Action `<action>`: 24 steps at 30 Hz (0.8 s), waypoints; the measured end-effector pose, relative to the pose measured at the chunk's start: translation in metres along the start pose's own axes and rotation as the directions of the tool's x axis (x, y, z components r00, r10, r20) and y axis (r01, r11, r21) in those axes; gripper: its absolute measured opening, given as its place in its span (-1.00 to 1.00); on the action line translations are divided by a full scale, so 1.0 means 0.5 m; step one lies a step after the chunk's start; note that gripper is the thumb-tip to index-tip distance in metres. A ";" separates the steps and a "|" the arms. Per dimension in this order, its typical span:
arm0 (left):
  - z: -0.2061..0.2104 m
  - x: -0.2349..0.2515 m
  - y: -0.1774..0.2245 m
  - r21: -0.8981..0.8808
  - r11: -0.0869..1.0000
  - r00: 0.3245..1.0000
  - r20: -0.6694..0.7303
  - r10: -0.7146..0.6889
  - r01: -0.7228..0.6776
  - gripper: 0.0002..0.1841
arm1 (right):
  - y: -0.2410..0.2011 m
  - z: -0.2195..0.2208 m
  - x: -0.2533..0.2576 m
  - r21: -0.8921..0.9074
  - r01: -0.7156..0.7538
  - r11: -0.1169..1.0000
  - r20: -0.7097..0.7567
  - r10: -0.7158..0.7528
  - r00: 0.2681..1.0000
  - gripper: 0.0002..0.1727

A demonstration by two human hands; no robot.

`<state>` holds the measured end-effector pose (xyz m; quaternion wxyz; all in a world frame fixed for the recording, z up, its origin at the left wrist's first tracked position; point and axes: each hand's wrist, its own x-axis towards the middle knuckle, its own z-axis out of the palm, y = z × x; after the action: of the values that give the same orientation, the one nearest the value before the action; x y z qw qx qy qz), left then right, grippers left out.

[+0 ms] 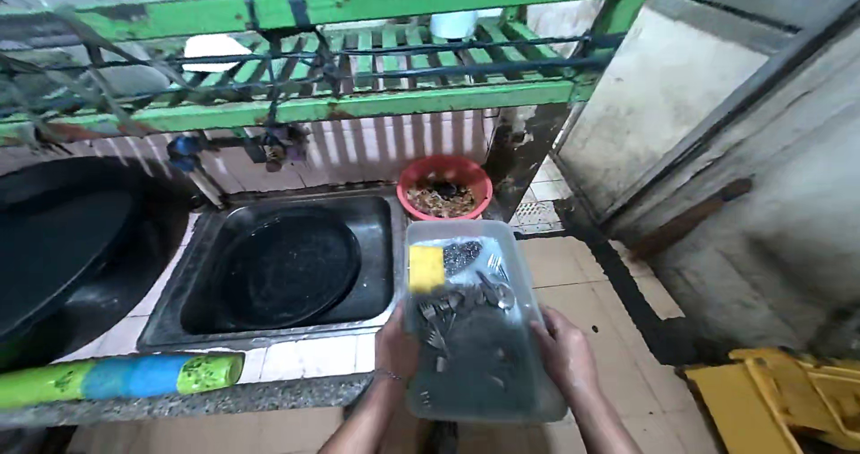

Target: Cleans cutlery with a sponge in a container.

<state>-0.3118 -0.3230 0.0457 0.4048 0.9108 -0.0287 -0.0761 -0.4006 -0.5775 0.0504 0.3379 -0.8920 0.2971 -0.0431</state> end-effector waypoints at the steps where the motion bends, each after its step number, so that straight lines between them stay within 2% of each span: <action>1: 0.008 0.001 0.000 0.044 0.986 0.983 -0.083 0.167 -0.163 -0.39 | -0.018 0.000 -0.006 -0.057 0.111 0.992 -0.074 -0.115 0.991 -0.56; 2: 0.011 0.007 0.010 0.072 0.955 0.947 -0.125 0.294 -0.287 -0.38 | -0.037 0.007 -0.007 -0.089 0.239 0.967 -0.150 -0.250 0.956 -0.55; 3: 0.010 0.011 0.033 0.070 0.941 0.936 -0.103 0.337 -0.331 -0.41 | -0.058 0.017 -0.001 -0.083 0.321 0.944 -0.170 -0.330 0.928 -0.55; 4: 0.010 0.013 0.062 0.070 0.957 0.959 -0.002 0.283 -0.283 -0.43 | -0.081 0.031 0.009 -0.043 0.333 0.942 -0.114 -0.336 0.935 -0.53; 5: 0.015 0.017 0.091 0.122 0.977 0.978 0.143 0.155 -0.173 -0.40 | -0.101 0.048 0.026 -0.016 0.290 0.957 -0.008 -0.290 0.957 -0.49; 6: 0.028 0.028 0.113 0.235 0.970 0.963 0.268 -0.007 -0.058 -0.30 | -0.110 0.073 0.052 -0.028 0.244 0.969 0.069 -0.242 0.968 -0.41; 7: 0.048 0.042 0.124 0.371 0.929 0.931 0.330 -0.155 0.023 -0.16 | -0.112 0.101 0.081 -0.077 0.197 0.977 0.105 -0.189 0.976 -0.29; 9: 0.099 0.070 0.115 0.518 0.846 0.890 0.318 -0.327 0.125 0.09 | -0.113 0.151 0.129 -0.239 0.099 0.966 0.176 -0.058 0.983 -0.05; 10: 0.121 0.080 0.109 0.530 0.833 0.888 0.291 -0.357 0.162 0.13 | -0.120 0.169 0.142 -0.299 0.074 0.951 0.193 -0.016 0.981 0.05; 12: 0.147 0.095 0.107 0.468 0.857 0.895 0.256 -0.365 0.216 0.06 | -0.132 0.192 0.155 -0.360 0.039 0.932 0.212 0.041 0.976 0.17; 15: 0.153 0.106 0.097 0.311 0.922 0.904 0.283 -0.320 0.229 -0.16 | -0.134 0.199 0.151 -0.371 0.081 0.925 0.247 0.014 0.969 0.08; 17: 0.146 0.097 0.079 0.205 0.964 0.914 0.334 -0.231 0.169 -0.28 | -0.134 0.173 0.126 -0.277 0.130 0.952 0.329 -0.033 0.944 -0.06; 19: 0.130 0.080 0.069 0.056 0.988 0.930 0.333 -0.153 0.142 -0.28 | -0.123 0.131 0.104 -0.146 0.181 0.973 0.376 -0.115 0.920 -0.18; 21: 0.108 0.060 0.073 -0.041 0.982 0.937 0.310 -0.162 0.184 -0.19 | -0.127 0.088 0.100 -0.112 0.182 0.977 0.437 -0.116 0.892 -0.34; 24: 0.084 0.048 0.077 0.030 0.962 0.916 0.299 -0.267 0.271 -0.20 | -0.163 0.059 0.107 -0.114 0.116 0.987 0.386 -0.064 0.920 -0.55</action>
<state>-0.2944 -0.3825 0.0436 0.3867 0.8815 0.0361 -0.2684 -0.3079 -0.5419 0.0721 0.3257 -0.9169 0.1866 0.1358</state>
